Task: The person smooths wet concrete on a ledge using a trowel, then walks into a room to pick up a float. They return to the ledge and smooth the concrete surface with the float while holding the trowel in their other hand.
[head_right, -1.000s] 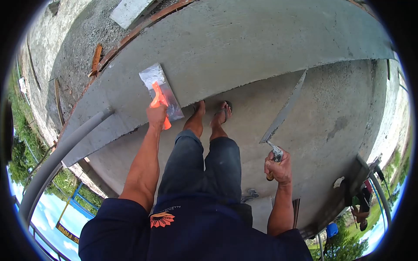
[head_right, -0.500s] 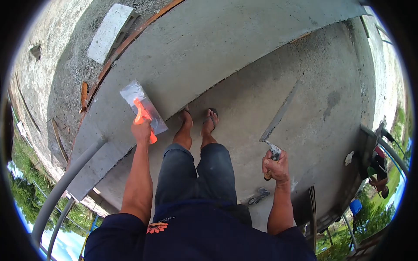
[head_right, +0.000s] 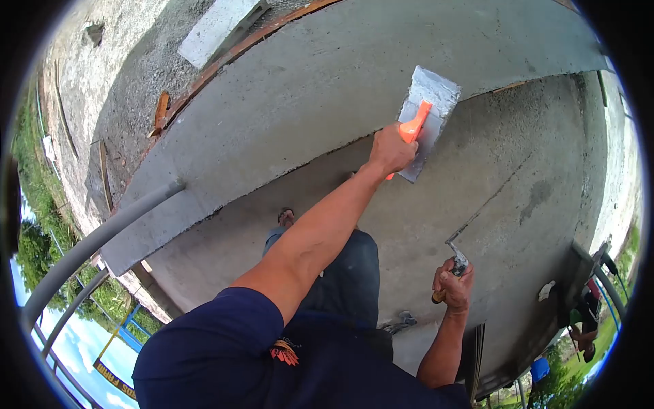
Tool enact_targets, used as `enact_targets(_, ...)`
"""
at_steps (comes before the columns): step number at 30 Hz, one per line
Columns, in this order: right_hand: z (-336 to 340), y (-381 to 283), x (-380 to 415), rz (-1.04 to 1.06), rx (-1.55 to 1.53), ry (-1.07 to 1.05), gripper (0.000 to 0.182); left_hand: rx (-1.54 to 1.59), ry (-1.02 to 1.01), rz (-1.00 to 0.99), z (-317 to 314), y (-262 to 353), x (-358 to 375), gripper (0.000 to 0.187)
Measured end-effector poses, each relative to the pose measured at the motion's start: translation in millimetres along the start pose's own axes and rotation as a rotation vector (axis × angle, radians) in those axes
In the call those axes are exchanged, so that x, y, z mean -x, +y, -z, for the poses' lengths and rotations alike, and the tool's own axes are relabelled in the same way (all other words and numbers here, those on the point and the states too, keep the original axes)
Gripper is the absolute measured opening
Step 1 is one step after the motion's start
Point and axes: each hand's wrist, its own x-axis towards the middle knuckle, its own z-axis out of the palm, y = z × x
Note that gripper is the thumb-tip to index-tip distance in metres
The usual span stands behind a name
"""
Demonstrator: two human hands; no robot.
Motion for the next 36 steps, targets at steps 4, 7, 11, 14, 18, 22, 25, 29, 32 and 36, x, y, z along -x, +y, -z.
enact_targets(4, 5, 17, -2, -0.018, 0.009, -0.003, 0.028, 0.014, -0.001, 0.043, 80, -84, 85, 0.046)
enact_targets(7, -19, 32, -8, -0.032, 0.005, -0.059, 0.029, 0.553, -0.070, 0.356, 171, -161, 191, 0.028)
enact_targets(11, -67, 40, -19, -0.103, 0.132, -0.229, 0.028, 0.862, 0.371, 0.451, 268, -245, 332, 0.028)
enact_targets(14, -101, 52, -22, -0.121, 0.208, -0.292, 0.027, 1.006, 0.861, 0.266, 320, -312, 343, 0.024)
enact_targets(18, -158, 69, -14, -0.148, 0.283, -0.356, 0.024, 0.988, 1.022, 0.350, 388, -339, 257, 0.016)
enact_targets(22, -216, 89, 0, -0.161, 0.563, -0.360, 0.019, 0.872, 1.074, 0.413, 400, -365, 197, 0.016)
enact_targets(25, -268, 118, -2, -0.177, 0.720, -0.364, 0.015, 0.576, 1.045, 0.454, 414, -377, 216, 0.019)
enact_targets(29, -350, 150, 3, -0.194, 0.729, -0.409, 0.014, 0.439, 0.931, 0.460, 488, -439, 274, 0.020)
enact_targets(32, -377, 164, 15, -0.175, 0.735, -0.418, 0.014, 0.393, 0.974, 0.444, 548, -499, 310, 0.023)
enact_targets(36, -400, 172, 44, -0.148, 0.741, -0.392, 0.015, 0.444, 0.971, 0.436, 585, -538, 319, 0.024)
